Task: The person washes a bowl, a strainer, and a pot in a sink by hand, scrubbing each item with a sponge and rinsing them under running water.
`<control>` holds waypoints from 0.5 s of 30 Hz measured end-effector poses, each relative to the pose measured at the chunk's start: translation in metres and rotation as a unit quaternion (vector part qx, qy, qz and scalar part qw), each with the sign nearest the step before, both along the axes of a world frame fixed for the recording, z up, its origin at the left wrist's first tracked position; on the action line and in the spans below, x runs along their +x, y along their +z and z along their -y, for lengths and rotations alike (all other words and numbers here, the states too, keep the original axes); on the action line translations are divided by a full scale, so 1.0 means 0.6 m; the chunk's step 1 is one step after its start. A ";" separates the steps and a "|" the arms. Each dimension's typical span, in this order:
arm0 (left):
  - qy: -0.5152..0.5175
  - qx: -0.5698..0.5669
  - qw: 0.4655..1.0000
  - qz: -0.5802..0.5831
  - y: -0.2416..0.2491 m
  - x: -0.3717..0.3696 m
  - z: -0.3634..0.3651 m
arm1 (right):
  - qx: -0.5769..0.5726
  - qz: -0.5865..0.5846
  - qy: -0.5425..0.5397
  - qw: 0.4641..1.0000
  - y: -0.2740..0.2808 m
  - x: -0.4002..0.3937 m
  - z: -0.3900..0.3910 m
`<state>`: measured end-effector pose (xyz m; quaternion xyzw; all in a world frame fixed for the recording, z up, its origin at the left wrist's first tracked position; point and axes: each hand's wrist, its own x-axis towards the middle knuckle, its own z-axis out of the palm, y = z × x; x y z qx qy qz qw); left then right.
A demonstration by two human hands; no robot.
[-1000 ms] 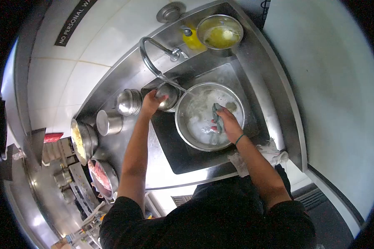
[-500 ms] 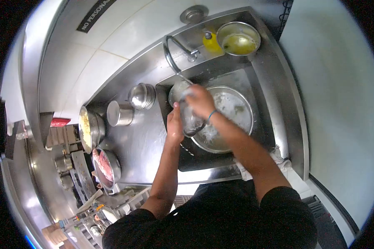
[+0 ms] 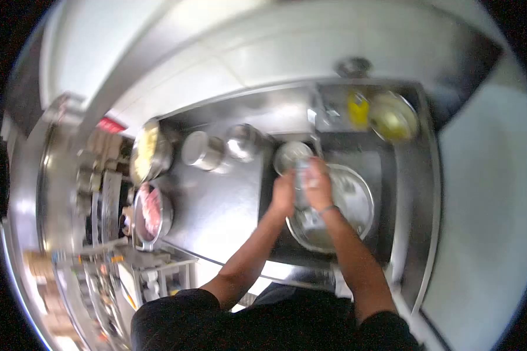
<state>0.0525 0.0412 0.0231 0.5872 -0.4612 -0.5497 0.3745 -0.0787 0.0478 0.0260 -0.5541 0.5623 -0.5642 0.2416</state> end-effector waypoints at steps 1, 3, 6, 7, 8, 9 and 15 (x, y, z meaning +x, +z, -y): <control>-0.061 -0.007 0.997 0.038 0.018 0.004 -0.005 | 0.170 0.129 -0.001 0.977 0.035 -0.025 0.014; -0.188 -0.023 0.980 0.057 0.056 0.013 -0.004 | 0.188 0.122 0.036 0.974 -0.078 -0.088 0.053; -0.291 0.052 0.955 0.005 0.121 0.038 0.041 | 0.324 0.218 0.164 0.906 -0.003 -0.120 0.013; -0.281 0.035 0.959 -0.002 0.122 0.047 0.057 | 0.336 0.246 0.187 0.890 -0.017 -0.128 -0.003; -0.273 0.022 0.962 -0.010 0.112 0.055 0.070 | 0.350 0.216 0.207 0.888 -0.021 -0.136 -0.024; -0.266 0.011 0.964 -0.019 0.094 0.065 0.082 | 0.365 0.187 0.224 0.884 -0.019 -0.141 -0.036; -0.127 0.227 0.965 -0.037 0.048 -0.007 0.032 | 0.289 0.004 0.133 0.948 0.003 -0.042 -0.052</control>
